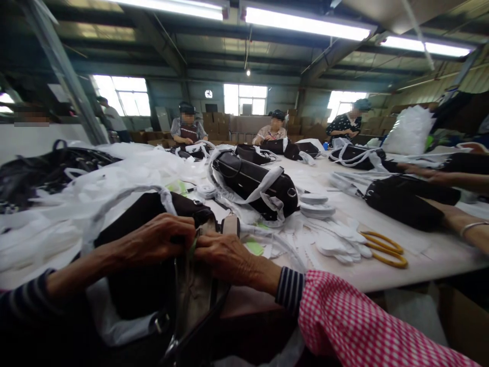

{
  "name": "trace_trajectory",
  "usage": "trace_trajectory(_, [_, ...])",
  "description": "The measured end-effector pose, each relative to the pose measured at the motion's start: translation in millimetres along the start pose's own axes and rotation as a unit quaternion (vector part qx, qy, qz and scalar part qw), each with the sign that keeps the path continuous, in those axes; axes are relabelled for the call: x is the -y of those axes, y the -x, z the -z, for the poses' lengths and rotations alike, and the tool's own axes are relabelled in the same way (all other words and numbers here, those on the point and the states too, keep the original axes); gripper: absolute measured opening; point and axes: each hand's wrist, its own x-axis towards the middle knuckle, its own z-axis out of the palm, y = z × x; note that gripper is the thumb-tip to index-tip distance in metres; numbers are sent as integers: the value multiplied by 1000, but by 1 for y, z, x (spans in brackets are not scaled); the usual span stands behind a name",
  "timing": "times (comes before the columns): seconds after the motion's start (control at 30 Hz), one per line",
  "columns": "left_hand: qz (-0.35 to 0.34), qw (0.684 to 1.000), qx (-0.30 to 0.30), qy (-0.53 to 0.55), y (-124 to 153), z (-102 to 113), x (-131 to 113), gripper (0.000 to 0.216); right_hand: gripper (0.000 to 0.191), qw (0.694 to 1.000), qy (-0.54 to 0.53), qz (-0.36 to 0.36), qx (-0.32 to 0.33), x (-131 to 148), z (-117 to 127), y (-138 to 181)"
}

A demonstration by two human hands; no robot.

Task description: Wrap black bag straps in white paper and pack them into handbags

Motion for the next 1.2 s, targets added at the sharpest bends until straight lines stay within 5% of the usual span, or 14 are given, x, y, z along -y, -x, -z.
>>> trace_trajectory(0.23, [-3,999,26,-24,-2,3,4,17,23,995,-13,-59,-74,0,-11,3])
trace_trajectory(0.47, [-21,999,0,-44,0,0,4,19,4,993,114,15,38,-2,-9,-3])
trace_trajectory(0.6, [24,999,-21,-21,8,-4,8,15,5,993,104,26,56,-5,-7,-7])
trace_trajectory(0.73, [52,998,2,-25,15,-3,7,8,18,999,24,-25,0,-4,-7,-3])
trace_trajectory(0.87, [15,995,39,-86,15,0,6,14,29,988,-114,-67,-79,-3,-10,3])
trace_trajectory(0.97, [-5,995,39,-88,13,-2,9,18,38,981,-123,-106,-108,0,-11,5])
trace_trajectory(1.2, [6,997,-21,-72,26,-4,3,15,24,998,26,-57,16,6,-7,-1])
